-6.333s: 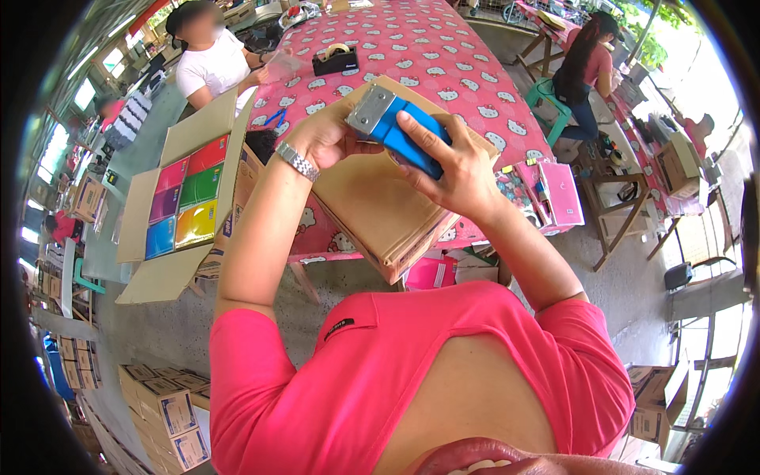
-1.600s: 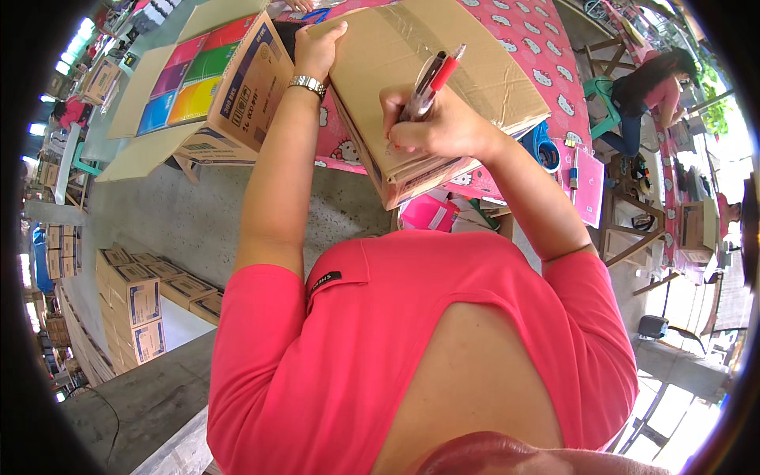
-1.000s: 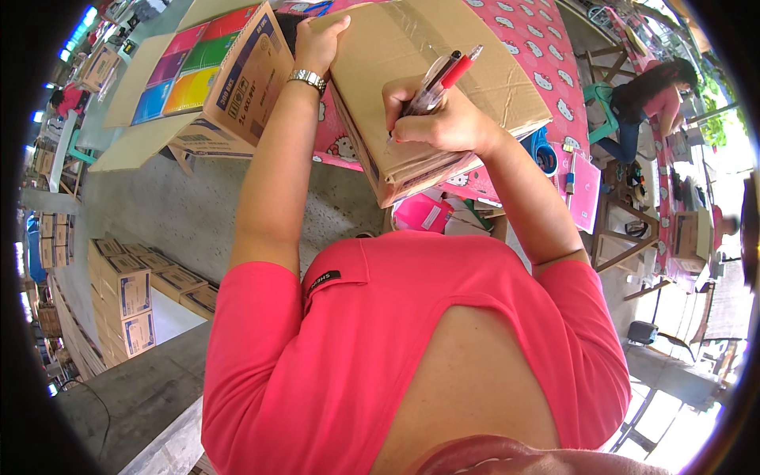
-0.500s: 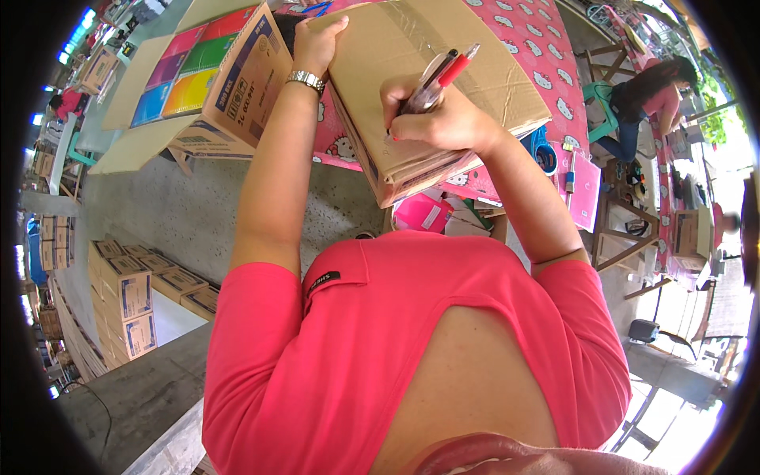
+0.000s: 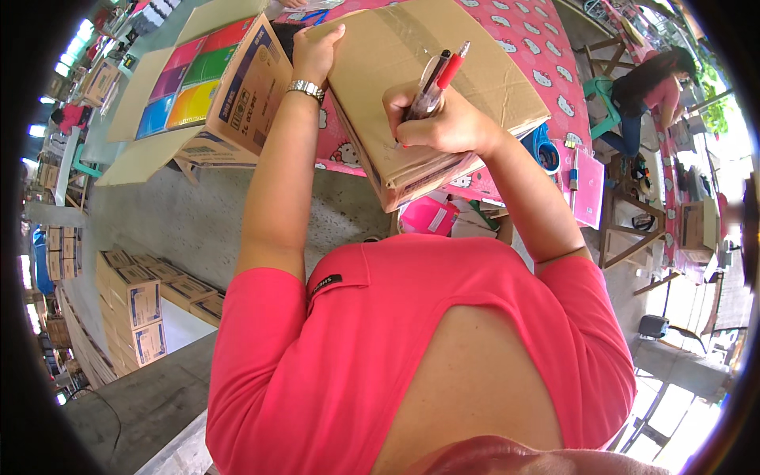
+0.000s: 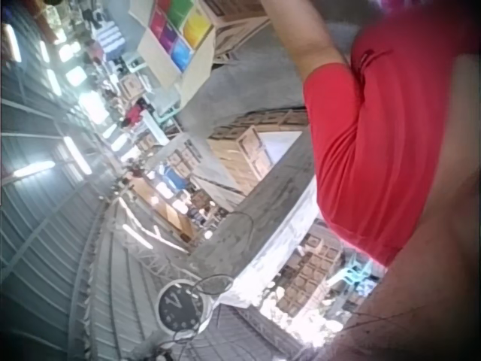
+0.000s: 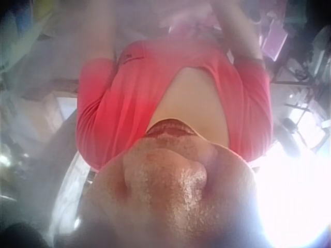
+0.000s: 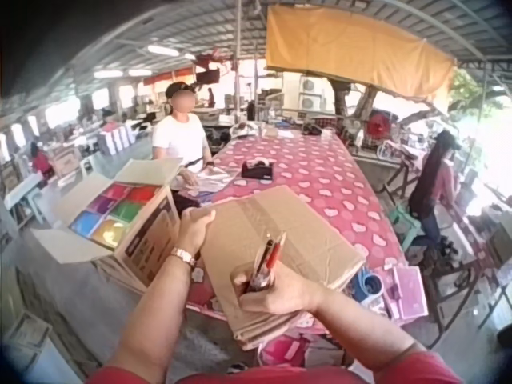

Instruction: The person places stacks of notebooks into a cardboard box, seals the box with a tape dispenser, writes on the box with a pen, and then stacks the box onto a pile with others.

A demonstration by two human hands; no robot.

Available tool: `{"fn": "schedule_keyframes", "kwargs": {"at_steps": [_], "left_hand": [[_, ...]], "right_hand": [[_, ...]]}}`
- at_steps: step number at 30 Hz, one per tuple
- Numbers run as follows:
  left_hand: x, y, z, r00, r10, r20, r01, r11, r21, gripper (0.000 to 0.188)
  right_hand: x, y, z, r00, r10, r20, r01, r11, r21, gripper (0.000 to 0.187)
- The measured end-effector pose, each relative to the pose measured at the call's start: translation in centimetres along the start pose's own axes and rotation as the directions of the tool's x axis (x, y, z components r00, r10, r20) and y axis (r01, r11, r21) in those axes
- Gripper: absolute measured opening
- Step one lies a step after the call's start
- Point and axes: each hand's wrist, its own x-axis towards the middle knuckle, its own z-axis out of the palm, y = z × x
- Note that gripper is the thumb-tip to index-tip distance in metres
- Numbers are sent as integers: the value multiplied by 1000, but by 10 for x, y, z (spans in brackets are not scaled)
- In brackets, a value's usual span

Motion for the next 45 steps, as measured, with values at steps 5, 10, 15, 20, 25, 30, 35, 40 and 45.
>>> {"fn": "schedule_keyframes", "kwargs": {"at_steps": [5, 10, 15, 20, 25, 30, 35, 40, 45], "left_hand": [[7, -9, -11, 998, 27, -57, -24, 998, 50, 41], [2, -7, -3, 998, 48, -37, -47, 998, 38, 27], [5, -6, -6, 999, 16, 36, -16, 1000, 14, 44], [19, -23, -16, 999, 25, -21, -23, 996, 88, 52], [21, -28, -8, 1000, 0, -29, 2, 997, 78, 56], [24, -33, -14, 998, 55, -24, -54, 997, 63, 57], [17, -23, -14, 997, 57, -54, -52, 995, 84, 43], [2, 5, 8, 984, 179, 23, -174, 903, 393, 31], [25, -31, -43, 997, 65, 49, -70, 990, 121, 32]], "right_hand": [[3, -8, 11, 994, -13, -112, 8, 999, -45, 10], [2, -2, 7, 996, -15, -83, 12, 999, -39, 10], [0, -2, 7, 993, -1, -120, 5, 999, 33, 11], [1, -7, 9, 994, -22, -104, 18, 999, -41, 11], [-3, -1, 7, 980, 6, -201, 2, 999, 39, 12], [0, -3, 9, 984, 8, -179, -10, 1000, -10, 12], [1, -7, 11, 986, -14, -166, 1, 997, -77, 12], [-25, -6, -12, 929, 4, -370, 82, 973, 216, 3], [-111, 17, -76, 347, 141, -927, -66, 990, 126, 16]]}}
